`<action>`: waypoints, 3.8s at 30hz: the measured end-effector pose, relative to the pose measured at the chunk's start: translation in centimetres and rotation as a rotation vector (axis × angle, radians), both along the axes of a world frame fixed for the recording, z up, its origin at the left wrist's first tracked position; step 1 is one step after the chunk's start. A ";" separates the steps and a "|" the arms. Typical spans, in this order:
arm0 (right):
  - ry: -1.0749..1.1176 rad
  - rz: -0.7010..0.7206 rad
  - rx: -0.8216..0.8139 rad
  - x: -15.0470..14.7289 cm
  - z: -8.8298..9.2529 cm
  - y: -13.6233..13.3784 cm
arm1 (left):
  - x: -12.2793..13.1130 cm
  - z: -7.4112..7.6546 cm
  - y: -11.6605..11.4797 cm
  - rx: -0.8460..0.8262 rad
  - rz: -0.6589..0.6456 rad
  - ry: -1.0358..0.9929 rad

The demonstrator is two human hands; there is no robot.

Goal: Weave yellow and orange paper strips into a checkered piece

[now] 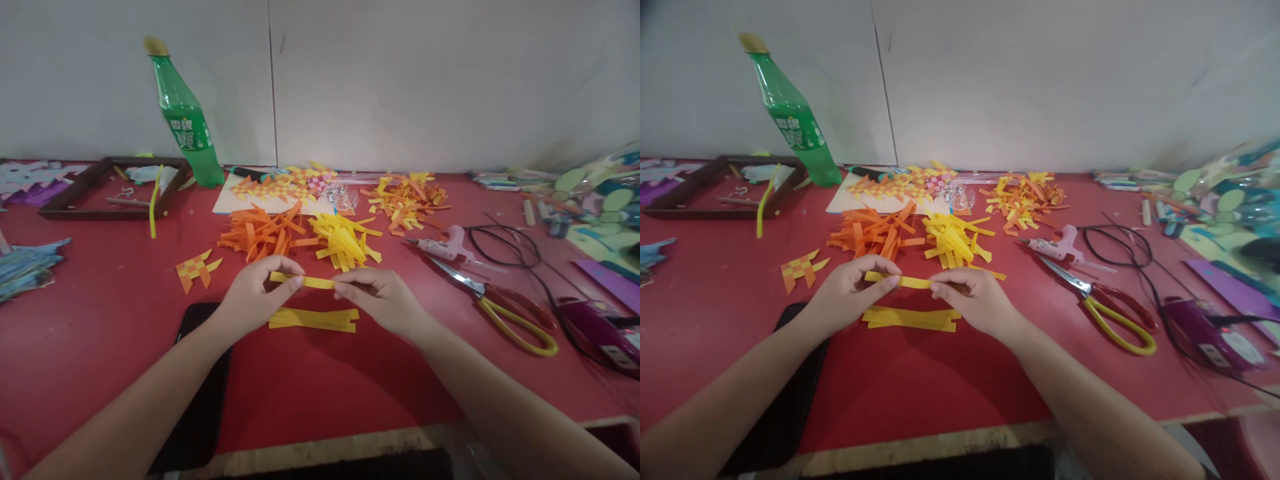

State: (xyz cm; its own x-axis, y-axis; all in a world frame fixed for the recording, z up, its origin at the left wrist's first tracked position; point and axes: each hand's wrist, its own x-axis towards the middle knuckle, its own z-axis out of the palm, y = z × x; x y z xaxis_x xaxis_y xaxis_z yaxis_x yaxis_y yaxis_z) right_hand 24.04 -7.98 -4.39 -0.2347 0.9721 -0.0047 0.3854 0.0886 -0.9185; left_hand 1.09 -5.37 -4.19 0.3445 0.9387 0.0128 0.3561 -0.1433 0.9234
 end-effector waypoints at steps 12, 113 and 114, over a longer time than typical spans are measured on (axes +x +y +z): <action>0.396 0.394 -0.273 0.1 0.6 -0.9 | 0.0 0.1 0.3 -0.112 0.093 -0.129; -0.536 -0.463 0.565 3.5 -2.1 3.3 | -0.1 -0.1 -1.1 0.243 -0.518 0.427; -0.563 -0.452 0.644 3.1 -1.9 3.0 | -0.1 -0.1 -1.1 0.249 -0.520 0.430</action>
